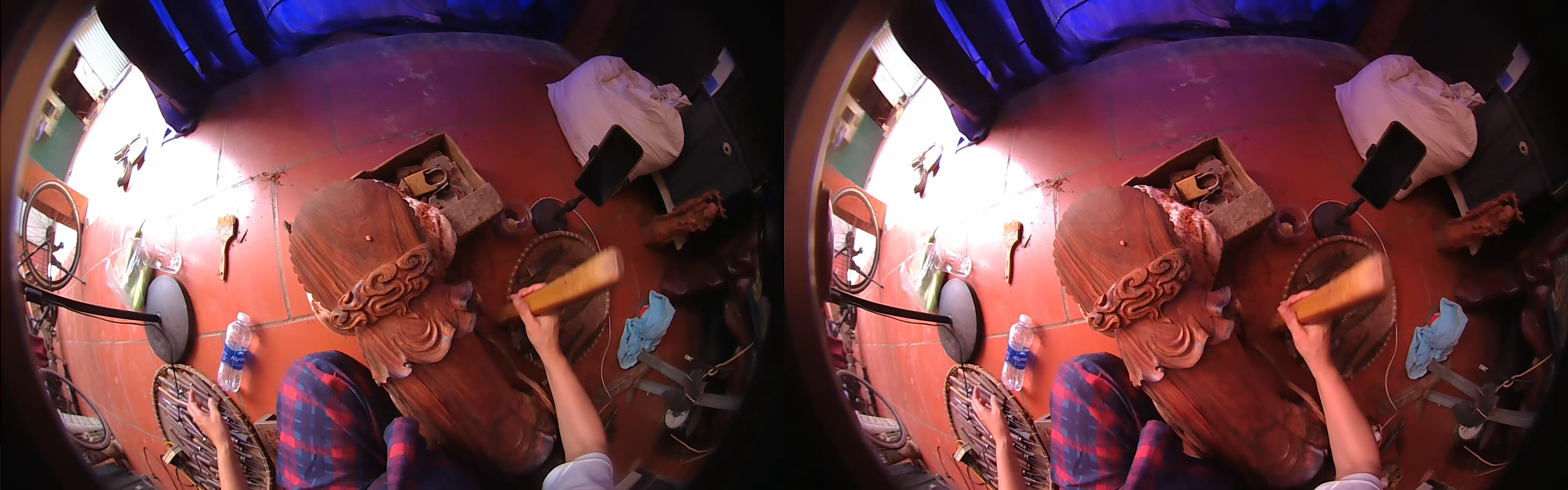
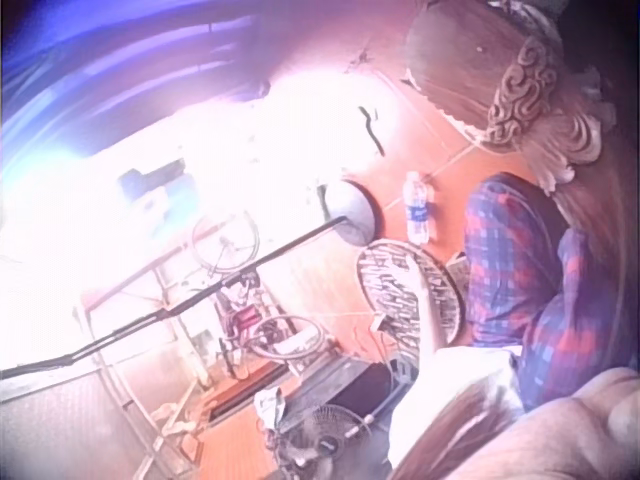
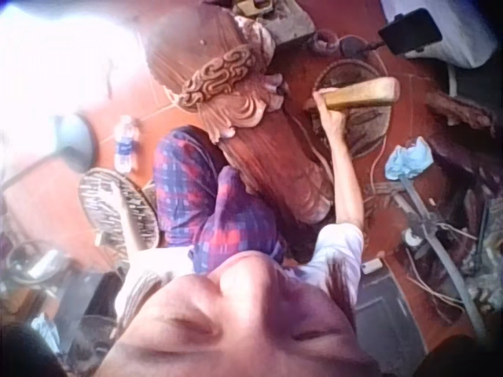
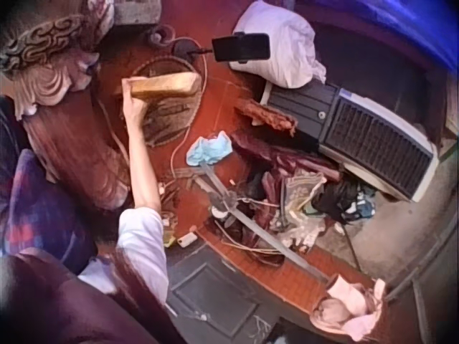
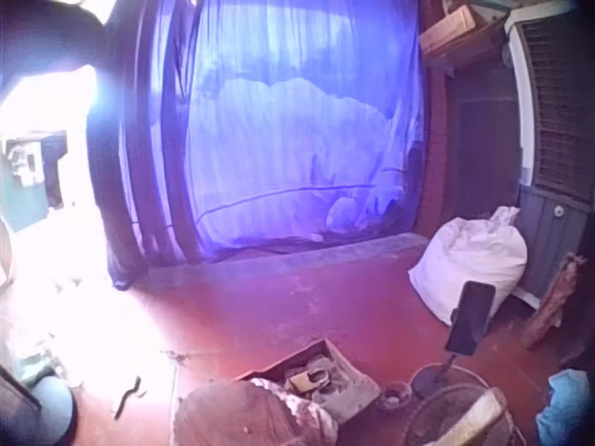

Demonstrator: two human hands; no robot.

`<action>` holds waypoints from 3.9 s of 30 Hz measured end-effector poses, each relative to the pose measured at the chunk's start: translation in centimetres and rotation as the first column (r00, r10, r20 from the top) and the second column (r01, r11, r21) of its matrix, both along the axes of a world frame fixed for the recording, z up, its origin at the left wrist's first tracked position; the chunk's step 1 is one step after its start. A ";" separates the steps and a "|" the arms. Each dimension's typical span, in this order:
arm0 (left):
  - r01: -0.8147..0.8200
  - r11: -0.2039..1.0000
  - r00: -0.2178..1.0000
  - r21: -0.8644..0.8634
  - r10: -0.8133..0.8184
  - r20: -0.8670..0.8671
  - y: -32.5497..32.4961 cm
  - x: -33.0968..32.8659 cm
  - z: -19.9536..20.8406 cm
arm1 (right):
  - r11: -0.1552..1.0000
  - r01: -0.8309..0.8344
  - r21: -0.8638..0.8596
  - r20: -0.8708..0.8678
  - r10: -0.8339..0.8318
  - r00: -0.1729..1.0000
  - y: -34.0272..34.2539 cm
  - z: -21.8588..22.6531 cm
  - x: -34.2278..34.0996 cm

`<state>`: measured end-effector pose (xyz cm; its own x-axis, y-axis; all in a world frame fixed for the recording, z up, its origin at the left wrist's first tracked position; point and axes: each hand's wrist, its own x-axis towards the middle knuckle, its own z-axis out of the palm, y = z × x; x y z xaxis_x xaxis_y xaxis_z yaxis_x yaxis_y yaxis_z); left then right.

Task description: The person carves intricate details into a wooden sculpture using a chisel and a wooden mallet. They repeatedly strike the chisel to shape the wood and occasionally switch tools to refine the design.

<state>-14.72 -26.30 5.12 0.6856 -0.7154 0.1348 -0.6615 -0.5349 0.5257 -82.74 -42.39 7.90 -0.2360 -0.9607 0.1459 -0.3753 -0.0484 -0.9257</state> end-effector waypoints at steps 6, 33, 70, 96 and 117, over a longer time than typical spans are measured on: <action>0.515 0.844 0.796 -0.148 -0.535 -0.285 -9.2 -22.6 10.2 | 0.991 0.133 -0.024 -0.374 -0.132 0.918 -13.9 8.3 3.3; 0.753 0.652 0.654 0.092 -0.724 -0.217 -10.7 -25.9 10.3 | 0.538 0.265 0.800 -0.216 -0.154 0.964 7.9 0.1 -14.7; 0.788 0.615 0.610 0.003 -0.781 -0.133 -8.7 -25.3 11.3 | 0.537 0.550 0.639 -0.371 -0.411 0.833 5.5 -5.8 -11.6; 0.913 -0.028 -0.077 -0.407 -0.992 -0.104 -14.6 -39.7 15.7 | 0.870 -0.493 0.021 0.802 0.280 0.528 -5.5 10.3 4.3; 0.944 0.261 0.210 -0.201 -0.946 -0.246 -17.7 -46.2 15.4 | 0.640 -0.677 0.364 0.454 0.513 0.729 -10.7 10.2 9.4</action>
